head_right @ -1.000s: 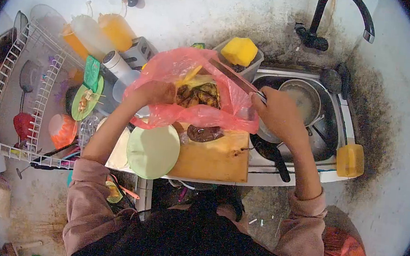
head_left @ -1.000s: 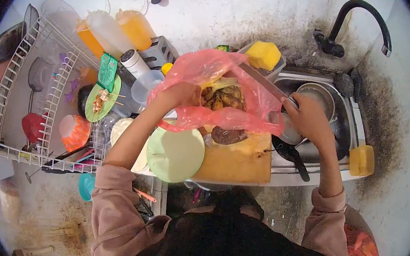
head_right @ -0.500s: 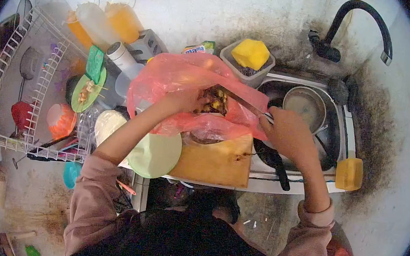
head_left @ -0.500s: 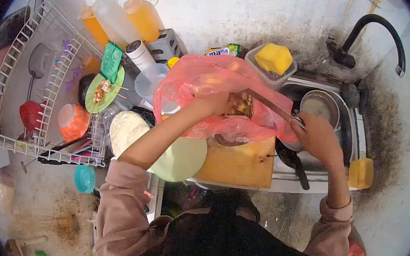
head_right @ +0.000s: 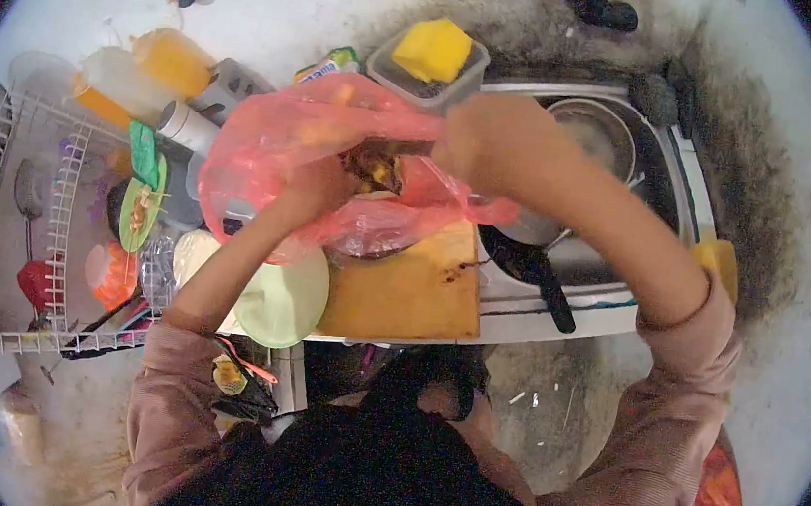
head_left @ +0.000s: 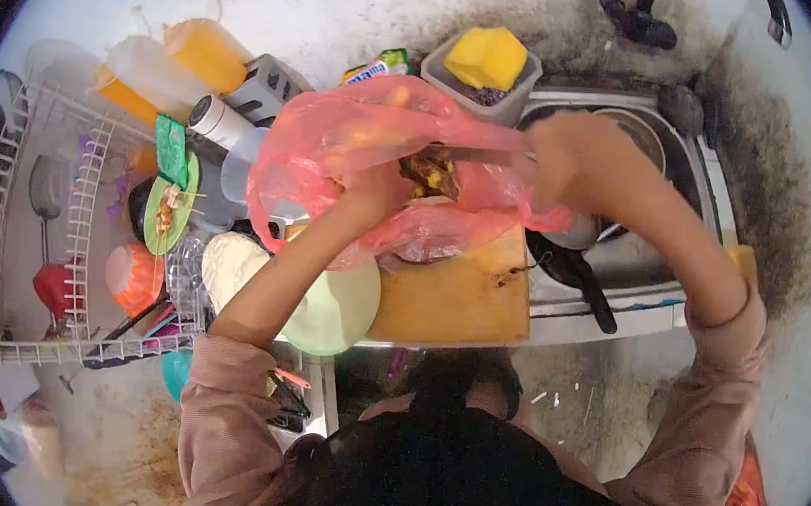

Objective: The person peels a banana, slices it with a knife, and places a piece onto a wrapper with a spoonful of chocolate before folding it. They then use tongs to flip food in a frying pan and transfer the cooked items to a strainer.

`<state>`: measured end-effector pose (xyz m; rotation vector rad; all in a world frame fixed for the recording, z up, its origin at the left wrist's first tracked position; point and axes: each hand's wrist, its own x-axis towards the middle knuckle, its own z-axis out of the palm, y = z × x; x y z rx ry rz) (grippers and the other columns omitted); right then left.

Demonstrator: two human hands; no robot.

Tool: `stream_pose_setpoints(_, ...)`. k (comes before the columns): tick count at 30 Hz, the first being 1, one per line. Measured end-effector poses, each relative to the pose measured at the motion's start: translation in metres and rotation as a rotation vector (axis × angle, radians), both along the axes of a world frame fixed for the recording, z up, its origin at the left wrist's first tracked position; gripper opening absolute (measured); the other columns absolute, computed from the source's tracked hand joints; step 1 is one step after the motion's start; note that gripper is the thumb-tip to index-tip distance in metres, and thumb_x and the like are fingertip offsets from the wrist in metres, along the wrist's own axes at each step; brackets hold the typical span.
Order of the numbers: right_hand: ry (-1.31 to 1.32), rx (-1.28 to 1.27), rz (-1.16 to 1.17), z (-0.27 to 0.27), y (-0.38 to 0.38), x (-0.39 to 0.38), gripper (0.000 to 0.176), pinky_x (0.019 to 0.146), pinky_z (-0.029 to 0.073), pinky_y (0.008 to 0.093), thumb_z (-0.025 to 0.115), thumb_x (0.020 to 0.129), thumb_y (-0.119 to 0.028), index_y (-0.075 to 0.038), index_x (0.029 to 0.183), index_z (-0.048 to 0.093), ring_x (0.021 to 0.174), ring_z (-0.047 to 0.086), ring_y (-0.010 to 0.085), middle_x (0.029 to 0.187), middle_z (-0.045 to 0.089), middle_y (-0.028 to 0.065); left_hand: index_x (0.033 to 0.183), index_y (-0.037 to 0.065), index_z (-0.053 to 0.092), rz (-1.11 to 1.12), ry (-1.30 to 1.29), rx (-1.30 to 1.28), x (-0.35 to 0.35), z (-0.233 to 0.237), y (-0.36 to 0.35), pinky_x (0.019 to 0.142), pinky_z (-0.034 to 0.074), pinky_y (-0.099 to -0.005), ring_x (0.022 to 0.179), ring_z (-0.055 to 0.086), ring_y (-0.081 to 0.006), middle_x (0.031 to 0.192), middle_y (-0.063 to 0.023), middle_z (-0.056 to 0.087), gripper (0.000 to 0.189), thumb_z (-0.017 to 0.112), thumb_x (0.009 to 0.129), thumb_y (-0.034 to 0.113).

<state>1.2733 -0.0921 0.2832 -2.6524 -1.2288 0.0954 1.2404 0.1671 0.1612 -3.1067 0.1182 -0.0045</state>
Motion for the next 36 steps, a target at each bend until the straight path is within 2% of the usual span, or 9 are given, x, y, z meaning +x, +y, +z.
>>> stream_pose_setpoints(1,-0.023,0.005,-0.004,0.0,0.001,0.004,0.034,0.063,0.046,0.0455,0.05,0.076,-0.028,0.003,0.066,0.06,0.067,0.058,0.0395,0.068,0.058,0.0238,0.127,0.012,0.046,0.123,0.002,0.138,0.002,-0.006,-0.012,0.094,0.035,-0.0371,0.118,0.042,-0.0229,0.128,-0.0085,0.046,0.051,0.055,0.077,0.015)
stream_pose_setpoints(3,-0.073,0.016,-0.001,0.0,0.004,0.011,0.03,0.064,0.049,0.0429,0.048,0.073,-0.024,0.001,0.065,0.063,0.069,0.062,0.0363,0.07,0.061,0.0216,0.114,0.012,0.054,0.209,-0.029,0.376,0.003,-0.02,-0.013,0.083,0.039,-0.0363,0.104,0.048,-0.021,0.11,-0.0067,0.052,0.037,0.054,0.077,0.016)
stream_pose_setpoints(6,-0.126,-0.053,0.067,0.003,0.003,0.018,0.031,0.067,0.049,0.0428,0.047,0.071,-0.025,0.001,0.069,0.064,0.072,0.061,0.0366,0.072,0.061,0.0224,0.087,0.012,0.067,0.077,-0.029,0.594,0.004,-0.026,-0.003,0.059,0.047,-0.0335,0.073,0.062,-0.0187,0.072,-0.0031,0.063,0.016,0.056,0.076,0.017)
stream_pose_setpoints(8,-0.076,-0.008,0.029,0.0,0.001,0.021,0.035,0.065,0.047,0.0451,0.048,0.074,-0.028,0.004,0.069,0.061,0.069,0.059,0.0398,0.069,0.058,0.0251,0.079,0.013,0.068,-0.009,0.091,0.644,0.002,-0.016,-0.005,0.053,0.046,-0.0322,0.068,0.061,-0.0165,0.064,0.0008,0.061,0.014,0.055,0.077,0.017)
stream_pose_setpoints(14,-0.015,0.01,-0.055,-0.004,-0.022,0.009,0.035,0.063,0.046,0.0451,0.05,0.078,-0.03,0.002,0.071,0.061,0.067,0.058,0.0393,0.068,0.057,0.0245,0.079,0.012,0.065,0.036,0.033,0.971,0.008,-0.037,-0.036,0.042,0.038,-0.0354,0.064,0.057,-0.0181,0.069,-0.0036,0.057,0.014,0.052,0.08,0.017)
stream_pose_setpoints(20,-0.03,0.002,-0.226,-0.025,-0.056,-0.033,0.027,0.061,0.047,0.0457,0.051,0.082,-0.027,-0.002,0.083,0.061,0.065,0.059,0.0376,0.067,0.06,0.0201,0.083,0.01,0.063,0.043,0.07,0.628,0.031,-0.071,-0.001,0.046,0.041,-0.0354,0.067,0.058,-0.0175,0.07,-0.004,0.058,0.013,0.056,0.078,0.02)
stream_pose_setpoints(24,-0.032,0.094,-0.332,-0.048,-0.058,-0.06,0.033,0.055,0.049,0.0439,0.05,0.084,-0.033,-0.002,0.081,0.061,0.06,0.061,0.0343,0.064,0.06,0.0183,0.085,0.01,0.062,-0.031,0.128,0.342,0.042,-0.021,0.004,0.048,0.042,-0.035,0.069,0.058,-0.0179,0.071,-0.0049,0.058,0.014,0.056,0.078,0.02)
stream_pose_setpoints(28,-0.017,0.095,-0.401,-0.059,-0.047,-0.081,0.027,0.049,0.046,0.0446,0.05,0.084,-0.03,-0.004,0.09,0.057,0.055,0.058,0.0348,0.06,0.058,0.0168,0.088,0.01,0.061,-0.087,0.193,0.132,0.055,0.021,0.006,0.051,0.043,-0.0346,0.07,0.058,-0.0183,0.073,-0.0057,0.059,0.016,0.057,0.077,0.02)
stream_pose_setpoints(36,0.038,0.186,-0.344,-0.08,-0.038,-0.099,0.025,0.048,0.045,0.0442,0.049,0.085,-0.029,-0.005,0.085,0.055,0.054,0.058,0.0343,0.058,0.057,0.0174,0.093,0.009,0.06,-0.061,0.356,-0.248,0.04,0.073,0.03,0.055,0.044,-0.0339,0.074,0.059,-0.0191,0.077,-0.0074,0.06,0.02,0.058,0.076,0.02)
